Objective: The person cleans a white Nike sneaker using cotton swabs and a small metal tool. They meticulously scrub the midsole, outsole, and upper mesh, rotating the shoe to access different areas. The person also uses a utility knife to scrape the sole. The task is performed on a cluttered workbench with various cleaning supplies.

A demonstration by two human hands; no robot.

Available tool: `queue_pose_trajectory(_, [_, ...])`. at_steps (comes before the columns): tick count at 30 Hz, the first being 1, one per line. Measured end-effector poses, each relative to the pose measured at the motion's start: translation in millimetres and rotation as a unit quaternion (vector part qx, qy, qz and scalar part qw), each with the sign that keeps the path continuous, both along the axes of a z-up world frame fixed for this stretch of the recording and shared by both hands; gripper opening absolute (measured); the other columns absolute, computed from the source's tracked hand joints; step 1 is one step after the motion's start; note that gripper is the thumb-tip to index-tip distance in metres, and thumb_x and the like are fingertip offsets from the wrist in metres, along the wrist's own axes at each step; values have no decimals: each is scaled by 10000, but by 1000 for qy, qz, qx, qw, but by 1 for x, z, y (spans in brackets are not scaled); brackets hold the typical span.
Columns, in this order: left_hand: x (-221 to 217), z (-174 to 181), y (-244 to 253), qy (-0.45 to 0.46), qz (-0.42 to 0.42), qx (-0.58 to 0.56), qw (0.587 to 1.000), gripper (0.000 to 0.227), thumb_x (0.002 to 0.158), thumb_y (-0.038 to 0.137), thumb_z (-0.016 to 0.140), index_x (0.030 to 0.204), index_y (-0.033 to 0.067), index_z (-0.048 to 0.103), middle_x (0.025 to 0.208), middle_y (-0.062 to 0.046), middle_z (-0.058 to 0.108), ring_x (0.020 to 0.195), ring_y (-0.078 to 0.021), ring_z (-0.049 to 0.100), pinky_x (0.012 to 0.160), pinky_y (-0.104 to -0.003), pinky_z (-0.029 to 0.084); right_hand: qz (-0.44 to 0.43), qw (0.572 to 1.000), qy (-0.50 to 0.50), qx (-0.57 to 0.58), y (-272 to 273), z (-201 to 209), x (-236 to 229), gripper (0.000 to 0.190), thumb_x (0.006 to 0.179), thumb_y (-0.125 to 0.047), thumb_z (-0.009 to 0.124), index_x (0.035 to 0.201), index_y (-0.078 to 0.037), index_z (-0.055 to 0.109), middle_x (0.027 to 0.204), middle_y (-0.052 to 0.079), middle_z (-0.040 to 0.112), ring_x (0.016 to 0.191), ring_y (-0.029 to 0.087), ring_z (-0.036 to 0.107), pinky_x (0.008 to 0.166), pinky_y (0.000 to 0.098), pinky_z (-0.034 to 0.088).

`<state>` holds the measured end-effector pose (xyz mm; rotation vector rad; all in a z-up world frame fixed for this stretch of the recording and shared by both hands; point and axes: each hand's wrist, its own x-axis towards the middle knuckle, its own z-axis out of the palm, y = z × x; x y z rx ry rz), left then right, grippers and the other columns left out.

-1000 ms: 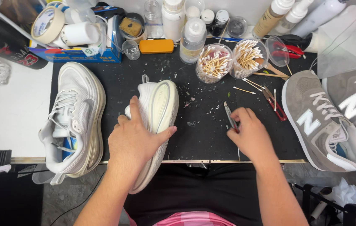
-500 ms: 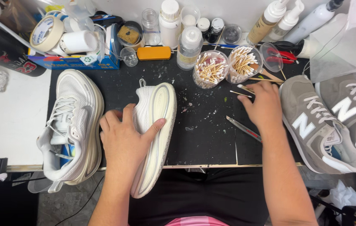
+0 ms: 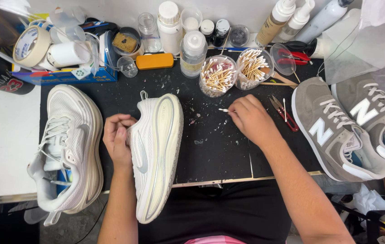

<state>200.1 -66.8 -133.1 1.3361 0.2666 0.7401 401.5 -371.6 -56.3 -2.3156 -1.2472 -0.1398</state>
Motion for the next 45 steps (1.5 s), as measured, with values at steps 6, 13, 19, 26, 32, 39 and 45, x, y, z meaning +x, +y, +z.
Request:
queue_pose_trajectory(6, [2, -1, -4, -48, -6, -18, 999, 476, 1037, 392, 569, 1224, -45, 555, 980, -129, 670, 902, -144, 622, 848, -263, 495, 45, 999, 25, 1, 12, 27, 9, 173, 777, -9, 735, 948, -16, 705, 1005, 104, 685, 1011, 291, 653, 891, 389, 529])
queue_pose_trajectory(13, [1, -3, -2, -10, 17, 11, 1000, 484, 1056, 412, 562, 1159, -59, 607, 956, -113, 655, 884, -140, 611, 844, -266, 495, -171, 978, 83, 88, 8, 40, 82, 198, 906, -28, 755, 1085, 37, 701, 1023, 152, 739, 931, 225, 763, 804, 315, 600])
queue_pose_trajectory(19, [1, -2, -4, -26, 17, 6, 999, 489, 1039, 423, 575, 1149, -52, 607, 965, -103, 650, 881, -135, 612, 831, -259, 498, -269, 950, 133, 85, 39, 19, 95, 246, 822, -129, 852, 1009, -36, 721, 931, 73, 767, 813, 179, 757, 722, 316, 573])
queue_pose_trajectory(26, [1, -3, -3, -6, 25, 24, 999, 475, 1032, 410, 582, 1133, -51, 634, 967, -80, 639, 896, -114, 588, 837, -242, 479, -325, 938, 96, 70, 49, 22, 87, 188, 812, -165, 887, 925, -106, 749, 885, 10, 775, 761, 157, 735, 693, 327, 544])
queue_pose_trajectory(32, [0, -4, -3, 6, 30, 21, 999, 423, 1029, 360, 579, 1123, -46, 646, 968, -74, 645, 886, -105, 578, 824, -237, 463, -303, 945, 102, 63, 48, 23, 90, 271, 745, -150, 904, 946, -101, 729, 868, -2, 756, 740, 140, 731, 663, 328, 543])
queue_pose_trajectory(39, [0, -7, -2, 15, 35, 33, 999, 365, 1042, 305, 569, 1120, -42, 651, 1006, -83, 671, 911, -107, 602, 853, -237, 477, -330, 934, 128, 47, 54, 19, 96, 199, 809, -95, 871, 924, -63, 712, 819, 22, 756, 735, 117, 724, 660, 294, 554])
queue_pose_trajectory(45, [-1, -9, -1, 12, 41, 42, 998, 354, 1039, 293, 568, 1117, -40, 655, 1018, -80, 674, 915, -104, 597, 853, -234, 475, -228, 940, 175, 181, 35, 16, 112, 282, 845, 37, 788, 1118, 22, 718, 854, 43, 741, 769, 84, 726, 687, 228, 579])
